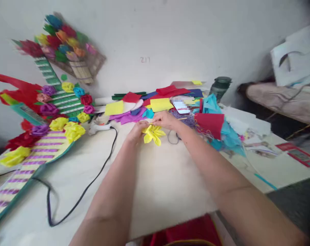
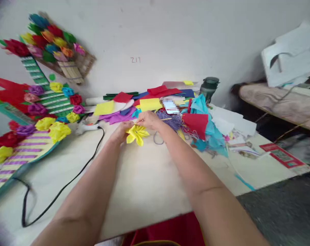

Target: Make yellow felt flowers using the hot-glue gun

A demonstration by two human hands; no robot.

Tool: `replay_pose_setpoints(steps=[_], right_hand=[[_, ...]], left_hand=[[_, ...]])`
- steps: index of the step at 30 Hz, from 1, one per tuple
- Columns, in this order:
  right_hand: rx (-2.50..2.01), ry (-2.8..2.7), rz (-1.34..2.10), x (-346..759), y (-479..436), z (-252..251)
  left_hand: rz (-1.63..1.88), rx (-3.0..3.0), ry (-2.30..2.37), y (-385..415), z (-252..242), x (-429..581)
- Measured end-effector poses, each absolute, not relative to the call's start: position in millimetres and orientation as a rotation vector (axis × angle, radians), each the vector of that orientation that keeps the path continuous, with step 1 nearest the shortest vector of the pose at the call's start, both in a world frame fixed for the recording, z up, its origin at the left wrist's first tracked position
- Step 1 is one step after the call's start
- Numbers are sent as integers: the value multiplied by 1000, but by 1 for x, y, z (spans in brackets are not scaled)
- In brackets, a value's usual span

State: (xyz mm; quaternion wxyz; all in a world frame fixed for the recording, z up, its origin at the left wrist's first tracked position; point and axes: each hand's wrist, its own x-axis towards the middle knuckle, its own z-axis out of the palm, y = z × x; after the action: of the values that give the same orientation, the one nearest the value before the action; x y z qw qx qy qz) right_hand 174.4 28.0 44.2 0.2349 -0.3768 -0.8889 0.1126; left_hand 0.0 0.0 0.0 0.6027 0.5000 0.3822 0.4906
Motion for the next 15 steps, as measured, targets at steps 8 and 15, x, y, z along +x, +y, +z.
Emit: replay_pose_setpoints(steps=[8, 15], right_hand=[[-1044, -2410, 303, 173, 27, 44], [-1123, -2324, 390, 173, 24, 46]], left_hand=[[1137, 1179, 882, -2, 1, -2], [1096, 1227, 852, 0, 0, -5]])
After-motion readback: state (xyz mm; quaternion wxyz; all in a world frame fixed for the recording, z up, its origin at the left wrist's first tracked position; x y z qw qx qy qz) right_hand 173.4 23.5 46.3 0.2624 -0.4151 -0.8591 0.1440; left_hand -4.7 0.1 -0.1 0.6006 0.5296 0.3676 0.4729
